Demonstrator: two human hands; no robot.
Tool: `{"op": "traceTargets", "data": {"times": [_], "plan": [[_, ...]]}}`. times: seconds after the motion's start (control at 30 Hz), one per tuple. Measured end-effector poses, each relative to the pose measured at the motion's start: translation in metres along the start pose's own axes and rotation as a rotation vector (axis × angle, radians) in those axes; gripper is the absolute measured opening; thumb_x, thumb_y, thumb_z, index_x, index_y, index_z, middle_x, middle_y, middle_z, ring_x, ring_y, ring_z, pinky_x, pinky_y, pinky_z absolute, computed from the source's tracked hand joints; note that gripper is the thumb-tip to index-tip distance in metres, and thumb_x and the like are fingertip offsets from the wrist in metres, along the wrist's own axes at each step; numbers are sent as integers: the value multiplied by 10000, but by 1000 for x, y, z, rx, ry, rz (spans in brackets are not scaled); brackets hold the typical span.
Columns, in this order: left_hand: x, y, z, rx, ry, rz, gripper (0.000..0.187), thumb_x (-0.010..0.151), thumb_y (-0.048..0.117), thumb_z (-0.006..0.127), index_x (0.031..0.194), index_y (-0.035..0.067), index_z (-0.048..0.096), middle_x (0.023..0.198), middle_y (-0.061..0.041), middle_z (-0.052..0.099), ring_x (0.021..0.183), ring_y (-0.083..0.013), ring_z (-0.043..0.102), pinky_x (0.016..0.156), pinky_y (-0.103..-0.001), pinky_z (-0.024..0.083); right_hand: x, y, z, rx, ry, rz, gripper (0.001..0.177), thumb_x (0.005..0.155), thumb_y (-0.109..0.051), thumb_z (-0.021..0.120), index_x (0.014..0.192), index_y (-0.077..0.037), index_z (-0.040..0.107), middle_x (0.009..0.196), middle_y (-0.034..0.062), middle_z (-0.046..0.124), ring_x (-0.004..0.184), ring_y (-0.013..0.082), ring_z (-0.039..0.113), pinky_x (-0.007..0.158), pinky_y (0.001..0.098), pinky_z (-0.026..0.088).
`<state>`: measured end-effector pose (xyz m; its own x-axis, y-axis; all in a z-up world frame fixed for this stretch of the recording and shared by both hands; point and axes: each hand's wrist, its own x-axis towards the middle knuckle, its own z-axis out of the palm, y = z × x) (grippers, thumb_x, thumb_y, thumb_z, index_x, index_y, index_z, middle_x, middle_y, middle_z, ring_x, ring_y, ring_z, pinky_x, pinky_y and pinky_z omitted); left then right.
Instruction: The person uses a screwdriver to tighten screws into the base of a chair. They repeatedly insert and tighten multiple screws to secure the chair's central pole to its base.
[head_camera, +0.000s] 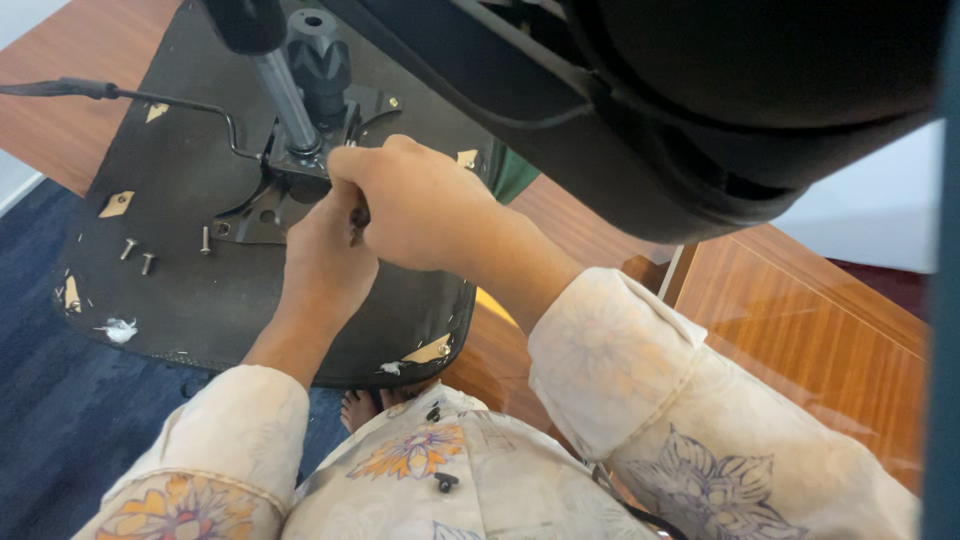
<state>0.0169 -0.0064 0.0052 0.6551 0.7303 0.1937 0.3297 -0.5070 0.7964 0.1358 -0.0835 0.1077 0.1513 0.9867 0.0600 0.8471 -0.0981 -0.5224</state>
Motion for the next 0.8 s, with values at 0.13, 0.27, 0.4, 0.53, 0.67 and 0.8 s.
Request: {"op": "traceTargets", "data": {"times": [0.13, 0.27, 0.4, 0.53, 0.67, 0.8], "plan": [[5, -4, 4, 81, 30, -19, 199, 909, 103, 712, 1087, 58, 635, 1018, -148, 736, 961, -329, 726, 822, -414, 544, -3, -16, -4, 23, 63, 232, 344, 894, -342, 674, 1089, -77, 570, 827, 163, 740, 735, 378, 733, 629, 474, 562], [5, -3, 10, 22, 51, -18, 236, 871, 106, 727, 1089, 62, 647, 984, -120, 733, 911, -302, 730, 804, -396, 546, 4, -23, -25, 161, -130, 515, 421, 947, -441, 591, 1098, -50, 566, 755, 149, 764, 524, 273, 755, 517, 402, 613], [2, -5, 11, 53, 82, -38, 233, 866, 141, 759, 1018, 35, 617, 948, -123, 718, 898, -295, 726, 799, -397, 543, 1, -21, -26, 99, -195, 487, 357, 915, -376, 592, 1151, -113, 549, 766, 165, 771, 599, 308, 773, 583, 415, 611], [1, -7, 10, 81, 57, -5, 187, 928, 129, 724, 1052, 32, 623, 965, -157, 700, 918, -330, 709, 799, -416, 538, 0, -13, -14, -37, -89, 218, 231, 842, -219, 672, 1067, -166, 658, 945, 88, 778, 924, 328, 733, 773, 453, 544], [-7, -12, 6, -72, 59, 79, 234, 920, 122, 708, 1106, 18, 610, 1022, -158, 714, 973, -346, 711, 793, -422, 538, 3, -4, -10, -15, -109, 155, 284, 776, -116, 655, 1053, -179, 672, 1001, 56, 780, 996, 323, 736, 807, 440, 557], [-11, -14, 0, -12, 28, 6, 206, 958, 60, 623, 1163, 35, 617, 1017, -177, 712, 970, -385, 690, 784, -451, 523, -1, -12, -5, -22, -29, 105, 262, 806, -155, 679, 1065, -157, 640, 992, 108, 769, 980, 366, 722, 818, 476, 530]]}}
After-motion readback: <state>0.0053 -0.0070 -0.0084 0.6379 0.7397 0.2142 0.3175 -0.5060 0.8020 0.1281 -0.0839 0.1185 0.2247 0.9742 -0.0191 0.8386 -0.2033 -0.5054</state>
